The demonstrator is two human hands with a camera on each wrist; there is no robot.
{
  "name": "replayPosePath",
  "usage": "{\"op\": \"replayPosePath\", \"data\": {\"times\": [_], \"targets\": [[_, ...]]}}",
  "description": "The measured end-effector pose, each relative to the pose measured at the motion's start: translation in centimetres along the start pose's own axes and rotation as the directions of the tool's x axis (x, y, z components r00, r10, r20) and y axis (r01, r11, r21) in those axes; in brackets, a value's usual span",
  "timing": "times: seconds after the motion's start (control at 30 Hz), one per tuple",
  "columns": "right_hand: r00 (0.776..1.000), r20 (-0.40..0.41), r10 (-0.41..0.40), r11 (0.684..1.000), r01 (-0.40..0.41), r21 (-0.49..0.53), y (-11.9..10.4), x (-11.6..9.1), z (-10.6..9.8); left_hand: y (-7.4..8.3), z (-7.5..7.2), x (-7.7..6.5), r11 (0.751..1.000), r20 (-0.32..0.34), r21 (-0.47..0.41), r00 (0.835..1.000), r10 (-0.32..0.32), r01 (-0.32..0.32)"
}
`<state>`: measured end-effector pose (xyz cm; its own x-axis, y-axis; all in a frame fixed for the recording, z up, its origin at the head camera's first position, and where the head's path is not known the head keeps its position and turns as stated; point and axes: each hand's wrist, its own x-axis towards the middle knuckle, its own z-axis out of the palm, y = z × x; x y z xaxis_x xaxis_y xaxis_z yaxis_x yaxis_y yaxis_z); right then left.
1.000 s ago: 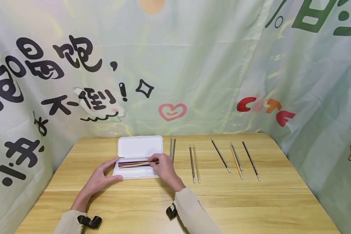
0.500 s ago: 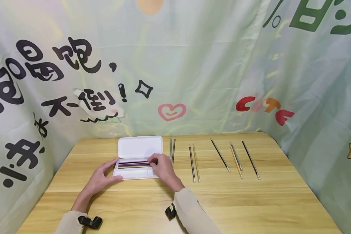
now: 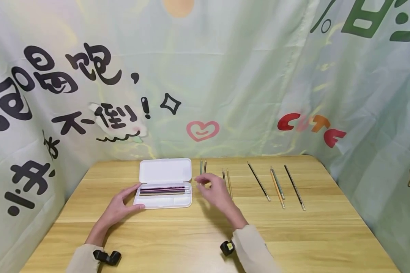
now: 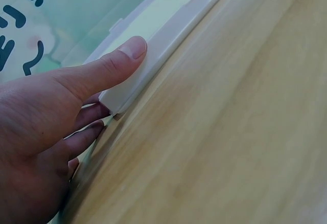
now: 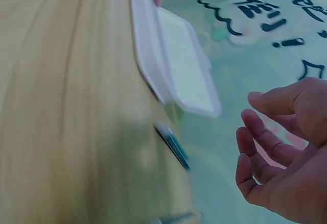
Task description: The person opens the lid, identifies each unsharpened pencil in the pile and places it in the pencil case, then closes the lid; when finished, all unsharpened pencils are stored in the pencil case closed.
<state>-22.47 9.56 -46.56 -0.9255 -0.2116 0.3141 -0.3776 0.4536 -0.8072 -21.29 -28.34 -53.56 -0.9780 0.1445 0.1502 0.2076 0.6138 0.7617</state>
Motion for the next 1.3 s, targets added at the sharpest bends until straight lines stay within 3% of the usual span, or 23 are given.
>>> {"op": "replayPosePath", "data": {"times": [0.37, 0.57, 0.8, 1.07, 1.3], "targets": [[0.994, -0.098, -0.056, 0.99, 0.043, -0.136, 2.3, -3.0, -7.9, -0.1, 0.2, -0.1, 1.0, 0.007, -0.004, 1.0, -0.007, 0.007], [0.99, -0.143, -0.023, 0.994, 0.006, -0.113, 3.7, -4.5, -11.1, 0.0, 0.2, -0.1, 1.0, 0.0, 0.006, 1.0, 0.001, -0.001], [0.966, -0.254, -0.043, 0.988, 0.002, -0.156, 5.3, -5.4, -14.4, 0.1, 0.1, 0.0, 1.0, -0.005, 0.002, 1.0, 0.003, -0.003], [0.93, -0.363, 0.063, 0.963, -0.152, -0.221, 8.4, -6.7, -17.3, 0.1, -0.1, 0.0, 1.0, -0.005, 0.007, 1.0, 0.018, -0.018], [0.901, -0.369, 0.228, 0.927, -0.316, -0.2, 11.6, -8.3, -20.1, 0.2, 0.0, -0.1, 1.0, -0.004, 0.001, 1.0, 0.009, -0.009]]}}
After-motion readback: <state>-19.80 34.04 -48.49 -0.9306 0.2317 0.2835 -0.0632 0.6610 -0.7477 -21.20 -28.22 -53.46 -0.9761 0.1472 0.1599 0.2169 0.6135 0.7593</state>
